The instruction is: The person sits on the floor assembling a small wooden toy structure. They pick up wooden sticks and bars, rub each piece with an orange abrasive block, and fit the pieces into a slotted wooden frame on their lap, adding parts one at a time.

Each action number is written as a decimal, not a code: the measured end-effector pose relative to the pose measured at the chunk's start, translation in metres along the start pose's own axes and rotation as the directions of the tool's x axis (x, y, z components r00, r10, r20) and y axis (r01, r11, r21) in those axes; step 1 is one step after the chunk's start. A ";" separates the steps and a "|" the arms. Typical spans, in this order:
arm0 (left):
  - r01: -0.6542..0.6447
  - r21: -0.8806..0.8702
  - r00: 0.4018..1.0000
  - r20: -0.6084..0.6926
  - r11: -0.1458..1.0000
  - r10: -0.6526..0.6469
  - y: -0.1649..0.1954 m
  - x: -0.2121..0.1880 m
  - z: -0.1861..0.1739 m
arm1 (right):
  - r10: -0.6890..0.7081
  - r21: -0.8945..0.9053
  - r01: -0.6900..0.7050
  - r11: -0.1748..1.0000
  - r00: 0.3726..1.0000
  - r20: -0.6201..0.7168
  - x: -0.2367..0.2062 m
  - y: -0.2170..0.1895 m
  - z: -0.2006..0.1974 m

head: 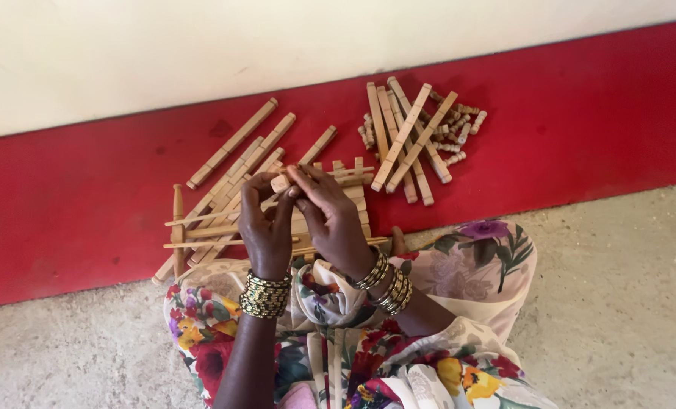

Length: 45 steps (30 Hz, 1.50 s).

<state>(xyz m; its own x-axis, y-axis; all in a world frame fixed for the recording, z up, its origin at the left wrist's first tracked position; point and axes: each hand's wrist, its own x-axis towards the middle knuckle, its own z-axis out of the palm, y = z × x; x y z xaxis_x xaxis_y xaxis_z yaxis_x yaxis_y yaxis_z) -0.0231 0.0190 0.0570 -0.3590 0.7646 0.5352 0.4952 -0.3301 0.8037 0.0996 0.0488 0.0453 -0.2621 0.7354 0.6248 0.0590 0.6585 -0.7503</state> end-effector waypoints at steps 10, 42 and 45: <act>0.166 -0.139 0.986 0.003 0.976 -0.168 -0.017 0.002 -0.006 | 0.164 -0.203 -0.161 0.966 0.986 -0.001 -0.004 0.031 0.004; 0.035 -0.006 0.999 0.015 0.999 -0.035 0.013 0.001 -0.004 | 0.448 0.371 -0.432 0.822 0.893 0.046 -0.009 0.060 -0.009; -0.047 -0.054 0.999 0.000 0.997 0.047 0.011 0.003 -0.005 | 0.624 0.414 -0.578 0.703 0.781 0.032 -0.023 0.099 -0.007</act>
<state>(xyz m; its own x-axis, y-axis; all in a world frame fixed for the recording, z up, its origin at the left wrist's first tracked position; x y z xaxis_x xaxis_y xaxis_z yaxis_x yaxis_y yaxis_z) -0.0230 0.0150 0.0691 -0.3357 0.7483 0.5722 0.4677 -0.3949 0.7908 0.1177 0.0979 -0.0418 -0.1988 0.9800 0.0131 -0.2060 -0.0287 -0.9781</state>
